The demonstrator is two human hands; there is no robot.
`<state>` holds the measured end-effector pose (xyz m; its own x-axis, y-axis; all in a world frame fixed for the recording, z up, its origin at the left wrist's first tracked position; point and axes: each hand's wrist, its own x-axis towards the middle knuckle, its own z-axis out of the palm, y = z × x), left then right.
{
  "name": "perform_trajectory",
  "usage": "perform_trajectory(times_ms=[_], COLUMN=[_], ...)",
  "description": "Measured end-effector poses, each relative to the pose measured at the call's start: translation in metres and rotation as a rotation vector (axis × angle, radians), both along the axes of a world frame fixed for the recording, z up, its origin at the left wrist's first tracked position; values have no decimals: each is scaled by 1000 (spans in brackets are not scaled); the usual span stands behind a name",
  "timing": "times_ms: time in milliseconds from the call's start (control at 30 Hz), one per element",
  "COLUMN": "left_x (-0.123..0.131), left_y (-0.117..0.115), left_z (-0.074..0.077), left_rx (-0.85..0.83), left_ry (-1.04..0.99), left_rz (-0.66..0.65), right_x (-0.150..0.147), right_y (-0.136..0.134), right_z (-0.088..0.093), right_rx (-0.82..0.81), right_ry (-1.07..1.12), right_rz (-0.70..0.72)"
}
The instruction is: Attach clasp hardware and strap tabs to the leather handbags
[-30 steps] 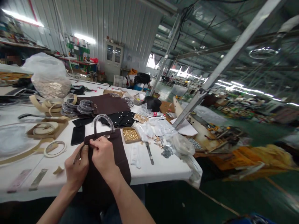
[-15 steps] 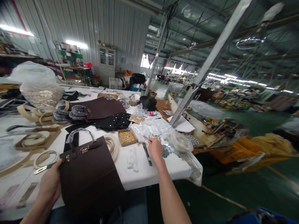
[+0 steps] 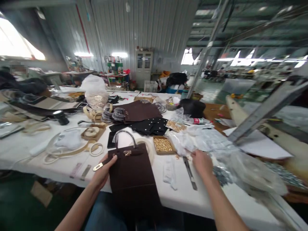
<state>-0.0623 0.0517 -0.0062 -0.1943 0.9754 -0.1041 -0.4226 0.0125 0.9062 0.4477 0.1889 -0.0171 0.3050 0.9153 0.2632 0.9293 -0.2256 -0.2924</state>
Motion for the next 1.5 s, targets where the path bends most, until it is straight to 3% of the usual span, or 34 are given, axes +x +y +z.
perform_trajectory(times_ms=[67,167,267,333,433,500,667,867,1033,1167,1267,1333,1400,1500], left_x=[-2,-3,-3,-1,5,10,9,-5,-6,-1,1,2,0,-2], left_y=[-2,-7,-12,-14,-13,-12,-15,-27,-32,-33,-34,-36,-38,-42], left_z=[3,2,-1,-4,-9,-11,-16,-23,-20,-13,-9,-9,-10,-8], left_rx=[23,42,61,65,55,46,27,14,0,16,24,21,18,22], left_ry=[29,18,-41,-71,-70,-53,-84,-130,-116,-88,-96,-97,-95,-84], left_rz=[9,14,25,29,25,27,17,7,37,40,25,29,39,56], right_x=[11,21,2,-31,-97,-140,-210,-241,-260,-284,-302,-311,-314,-305], right_y=[2,-7,-32,-56,-95,-118,-146,-149,-155,-157,-158,-159,-159,-149], right_z=[-13,-20,-6,8,23,25,12,-1,11,22,21,21,25,36], right_rx=[0,231,485,541,437,303,42,-76,-312,-426,-363,-289,-269,-229], right_ry=[-77,-55,172,421,919,1166,1379,1355,1332,1666,1945,2016,1974,1706], right_rz=[82,29,-128,-113,130,200,322,453,583,578,551,558,592,633])
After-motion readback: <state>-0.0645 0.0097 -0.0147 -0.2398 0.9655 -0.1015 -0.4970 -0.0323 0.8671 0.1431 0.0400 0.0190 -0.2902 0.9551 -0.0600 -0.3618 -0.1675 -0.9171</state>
